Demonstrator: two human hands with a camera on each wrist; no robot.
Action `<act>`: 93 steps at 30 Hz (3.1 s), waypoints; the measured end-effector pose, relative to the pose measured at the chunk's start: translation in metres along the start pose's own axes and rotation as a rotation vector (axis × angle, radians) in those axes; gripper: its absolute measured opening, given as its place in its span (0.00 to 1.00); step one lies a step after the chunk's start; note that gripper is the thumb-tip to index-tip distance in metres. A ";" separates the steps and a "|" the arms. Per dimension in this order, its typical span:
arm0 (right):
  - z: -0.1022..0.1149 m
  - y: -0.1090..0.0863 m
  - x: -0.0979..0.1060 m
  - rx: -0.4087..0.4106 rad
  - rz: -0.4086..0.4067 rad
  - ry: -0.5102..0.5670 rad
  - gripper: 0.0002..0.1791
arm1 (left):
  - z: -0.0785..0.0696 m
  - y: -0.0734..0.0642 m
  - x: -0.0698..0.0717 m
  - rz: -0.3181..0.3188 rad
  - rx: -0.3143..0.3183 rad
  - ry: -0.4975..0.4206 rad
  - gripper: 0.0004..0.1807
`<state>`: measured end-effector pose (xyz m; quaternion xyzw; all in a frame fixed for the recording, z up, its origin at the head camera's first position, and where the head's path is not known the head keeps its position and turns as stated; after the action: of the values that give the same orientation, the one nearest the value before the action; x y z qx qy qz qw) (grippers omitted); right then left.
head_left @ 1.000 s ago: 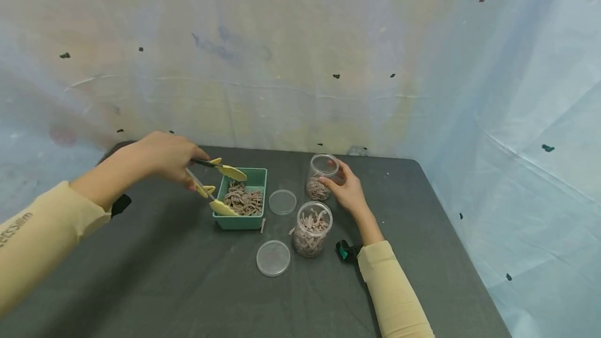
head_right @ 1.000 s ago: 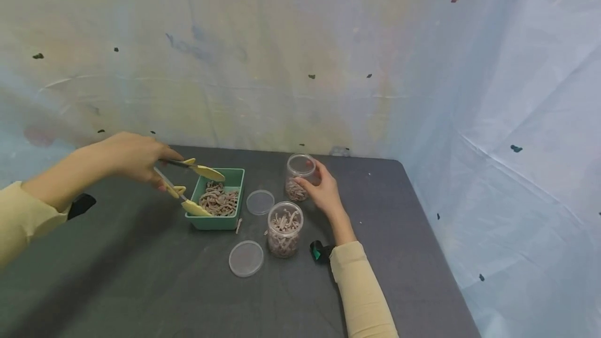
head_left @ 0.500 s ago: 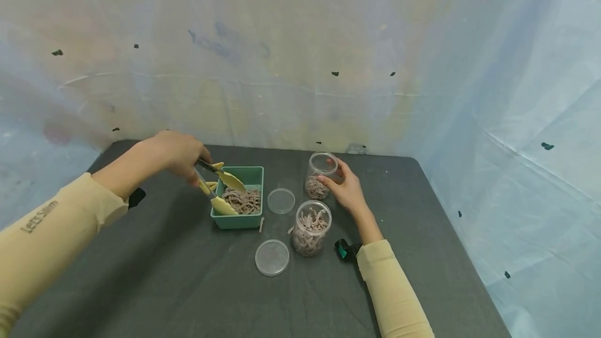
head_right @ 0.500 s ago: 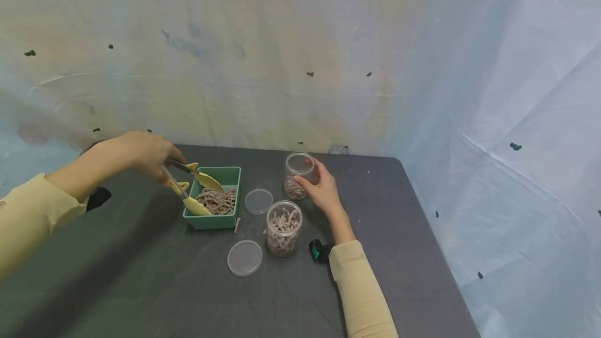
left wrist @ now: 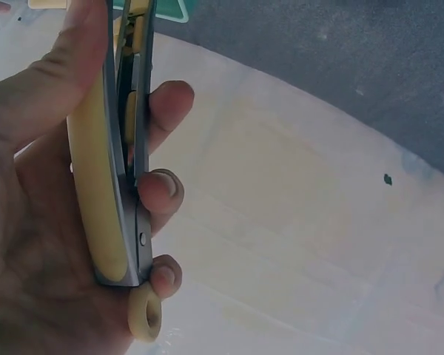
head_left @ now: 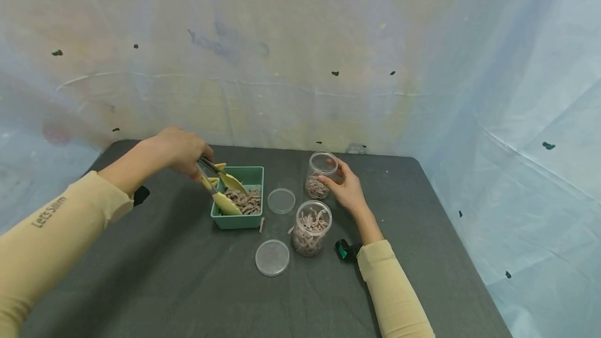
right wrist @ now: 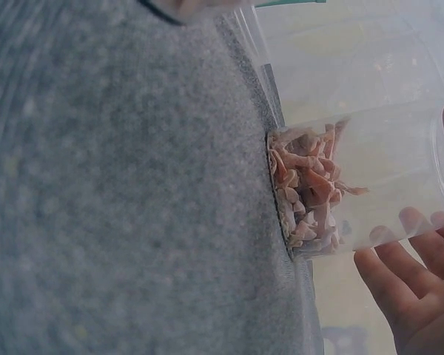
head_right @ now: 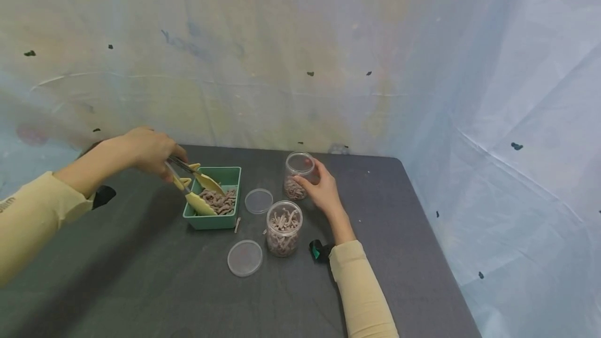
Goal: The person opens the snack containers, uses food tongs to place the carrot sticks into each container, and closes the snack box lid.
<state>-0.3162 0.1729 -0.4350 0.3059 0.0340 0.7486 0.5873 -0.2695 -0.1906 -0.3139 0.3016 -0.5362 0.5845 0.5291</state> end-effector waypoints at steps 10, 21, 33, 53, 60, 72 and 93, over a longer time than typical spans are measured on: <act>-0.036 0.006 -0.005 0.015 -0.017 0.010 0.40 | -0.001 -0.001 0.000 -0.006 -0.031 -0.010 0.27; -0.032 0.006 -0.006 0.014 -0.018 0.004 0.37 | 0.012 0.000 -0.013 0.088 -0.001 -0.143 0.30; -0.034 0.004 -0.007 0.002 -0.018 0.003 0.37 | 0.014 0.000 -0.021 0.010 -0.092 -0.104 0.23; -0.038 0.006 -0.008 -0.004 -0.025 0.016 0.38 | 0.033 -0.012 -0.033 -0.099 -0.077 -0.230 0.23; -0.037 0.005 -0.009 -0.010 -0.023 0.004 0.37 | 0.045 -0.017 -0.047 -0.123 -0.041 -0.354 0.28; -0.037 0.005 -0.008 -0.004 -0.027 -0.006 0.38 | 0.057 -0.024 -0.067 -0.213 -0.001 -0.474 0.26; -0.040 0.005 -0.008 -0.004 -0.023 -0.008 0.38 | 0.059 -0.025 -0.071 -0.235 0.030 -0.555 0.31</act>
<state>-0.3396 0.1764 -0.4688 0.3071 0.0337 0.7407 0.5966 -0.2404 -0.2709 -0.3567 0.5176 -0.6128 0.4224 0.4221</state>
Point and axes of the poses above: each hand's wrist, its own y-axis towards the middle knuckle, its own x-axis out of the back of the hand, z = x × y, the point moved 4 cm from there along y, towards the middle knuckle, and after that the axes turned 11 degrees about x, right-handed, at the moved point
